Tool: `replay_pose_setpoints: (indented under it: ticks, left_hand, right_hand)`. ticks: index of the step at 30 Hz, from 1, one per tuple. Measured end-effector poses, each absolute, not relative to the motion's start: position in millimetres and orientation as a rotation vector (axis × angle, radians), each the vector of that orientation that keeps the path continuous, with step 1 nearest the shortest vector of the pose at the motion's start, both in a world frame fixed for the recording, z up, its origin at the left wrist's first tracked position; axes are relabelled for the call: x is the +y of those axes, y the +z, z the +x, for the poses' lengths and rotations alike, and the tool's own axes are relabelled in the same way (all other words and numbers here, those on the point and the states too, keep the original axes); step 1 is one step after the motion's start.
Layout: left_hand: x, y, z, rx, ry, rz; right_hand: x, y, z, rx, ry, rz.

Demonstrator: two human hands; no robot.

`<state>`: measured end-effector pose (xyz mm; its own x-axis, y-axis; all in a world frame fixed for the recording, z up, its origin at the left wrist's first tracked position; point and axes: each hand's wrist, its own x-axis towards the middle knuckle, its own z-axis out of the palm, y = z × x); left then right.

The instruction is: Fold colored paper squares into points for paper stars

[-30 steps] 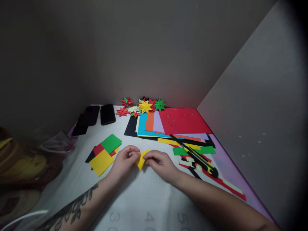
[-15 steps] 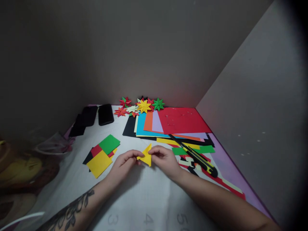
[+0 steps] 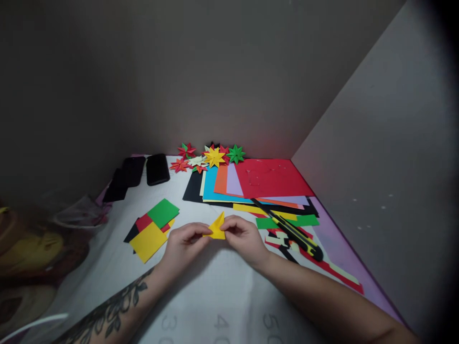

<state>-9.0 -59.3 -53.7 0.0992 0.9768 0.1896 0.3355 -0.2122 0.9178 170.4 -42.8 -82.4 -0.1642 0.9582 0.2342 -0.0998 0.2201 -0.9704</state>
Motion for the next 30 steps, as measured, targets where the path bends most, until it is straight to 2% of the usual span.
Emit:
replay_pose_setpoints:
  ticks: [7,21,30]
  left_hand:
    - [-58,-52,-11,1.212,1.158,1.719]
    - [-60,-53,-11,1.197,1.225,1.851]
    - [-62,-52,1,1.369,1.218,1.494]
  right_hand:
    - [-42,-76,174,-1.500,1.042,-0.915]
    - [-44,-72,174,-1.519,0.971,-0.898]
    - [-49,-72,165,-1.346,1.034,-1.066]
